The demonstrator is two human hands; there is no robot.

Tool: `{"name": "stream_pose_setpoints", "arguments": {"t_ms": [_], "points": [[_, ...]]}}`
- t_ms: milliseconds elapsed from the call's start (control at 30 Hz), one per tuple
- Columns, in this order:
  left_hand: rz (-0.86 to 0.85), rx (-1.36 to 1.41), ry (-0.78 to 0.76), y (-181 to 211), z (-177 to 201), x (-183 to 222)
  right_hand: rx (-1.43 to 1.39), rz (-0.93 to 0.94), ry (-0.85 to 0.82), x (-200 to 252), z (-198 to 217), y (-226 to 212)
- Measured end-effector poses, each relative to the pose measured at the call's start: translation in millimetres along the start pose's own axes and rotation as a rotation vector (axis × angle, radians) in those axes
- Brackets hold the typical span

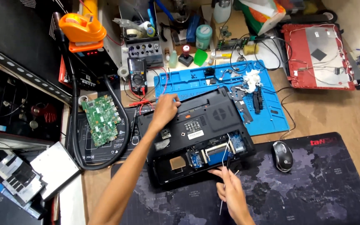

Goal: Connecting a keyboard ribbon cable, installing the keyboard, and using a screwdriver on the laptop's underside

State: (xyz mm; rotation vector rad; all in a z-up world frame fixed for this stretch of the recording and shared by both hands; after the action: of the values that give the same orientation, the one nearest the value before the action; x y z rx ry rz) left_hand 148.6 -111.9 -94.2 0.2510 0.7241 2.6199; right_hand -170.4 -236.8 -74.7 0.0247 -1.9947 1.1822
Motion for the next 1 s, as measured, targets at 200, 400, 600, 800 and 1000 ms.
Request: {"name": "stream_pose_setpoints", "arguments": {"t_ms": [200, 400, 600, 800, 1000], "points": [[-0.082, -0.023, 0.063, 17, -12, -10, 0.109, -0.113, -0.084, 1, 3, -1], [-0.048, -0.002, 0.086, 3, -30, -13, 0.246, -0.119, -0.083, -7, 13, -1], [-0.140, 0.046, 0.183, 8, -18, 0, 0.317, -0.166, -0.240, -41, 42, 11], [-0.262, 0.047, 0.141, 12, 3, 30, 0.886, -0.189, -0.257, -28, 34, -25], [-0.402, -0.251, 0.319, 14, -7, 47, 1.184, -0.224, -0.144, 20, 12, -97]]}}
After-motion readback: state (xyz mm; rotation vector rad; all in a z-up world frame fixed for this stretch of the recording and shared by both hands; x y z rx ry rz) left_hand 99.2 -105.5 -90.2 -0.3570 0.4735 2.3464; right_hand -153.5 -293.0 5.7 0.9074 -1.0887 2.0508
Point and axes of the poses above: each hand's wrist, its own x-axis away from the middle knuckle, its own z-axis out of the back of the hand, y = z × x, the point moved 5 cm from there along -x, towards the middle knuckle, and after that the axes turned 10 degrees about -x, right-handed, at the moved point
